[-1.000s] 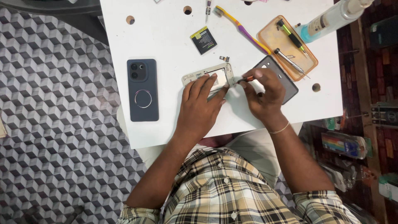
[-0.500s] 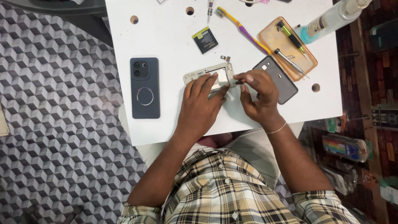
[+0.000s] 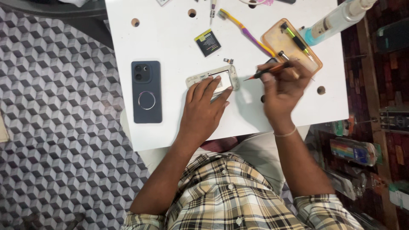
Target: The person disassembles a smartphone, removes the back cover and battery, and uses a screwdriver to manipulate internal components. They then reassemble the phone by placing the battery back and closing the back cover.
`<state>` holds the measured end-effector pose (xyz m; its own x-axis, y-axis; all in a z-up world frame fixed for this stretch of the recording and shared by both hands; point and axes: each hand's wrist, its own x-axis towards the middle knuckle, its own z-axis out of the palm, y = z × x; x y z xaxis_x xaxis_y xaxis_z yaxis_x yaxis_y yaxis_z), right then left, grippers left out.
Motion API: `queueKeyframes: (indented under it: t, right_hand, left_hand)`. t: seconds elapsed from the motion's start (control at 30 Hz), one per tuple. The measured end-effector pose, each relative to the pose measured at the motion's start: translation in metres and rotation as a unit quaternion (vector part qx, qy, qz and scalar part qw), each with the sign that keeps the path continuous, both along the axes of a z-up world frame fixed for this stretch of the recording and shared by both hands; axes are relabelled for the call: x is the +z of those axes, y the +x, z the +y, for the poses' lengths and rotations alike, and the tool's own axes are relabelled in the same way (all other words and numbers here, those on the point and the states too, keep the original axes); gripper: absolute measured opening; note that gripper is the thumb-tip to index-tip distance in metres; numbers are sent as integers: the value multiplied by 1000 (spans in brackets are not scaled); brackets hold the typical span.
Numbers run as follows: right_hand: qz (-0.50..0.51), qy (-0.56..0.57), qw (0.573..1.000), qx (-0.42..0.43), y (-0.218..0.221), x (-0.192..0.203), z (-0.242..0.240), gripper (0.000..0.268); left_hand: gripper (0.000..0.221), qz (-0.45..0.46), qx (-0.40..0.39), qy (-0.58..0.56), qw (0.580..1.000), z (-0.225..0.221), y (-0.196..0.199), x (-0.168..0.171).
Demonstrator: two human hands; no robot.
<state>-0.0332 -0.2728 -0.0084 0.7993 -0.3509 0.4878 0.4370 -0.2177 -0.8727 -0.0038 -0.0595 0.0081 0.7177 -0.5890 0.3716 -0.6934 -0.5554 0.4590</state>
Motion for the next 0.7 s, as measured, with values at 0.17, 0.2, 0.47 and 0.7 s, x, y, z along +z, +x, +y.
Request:
queueKeyframes:
  t: [0.17,0.2,0.47,0.7]
  right_hand:
    - [7,360,932,-29,-24,34,-50,54]
    - [17,389,920,-45,-30,42,-61,58]
    - [245,-384,886,-85,-44,57,-74,23]
    - [242,-584,774,-43,-30,68,-57,12]
  left_hand:
    - [31,3,-8,-23,1000,-1,1,-1]
    - [29,4,-11,-28,1000,-1,2,-2]
    - [25,16,-37,-39,998,-4,5,-6]
    - [22,22,-43,-47,998,-1,4,-4]
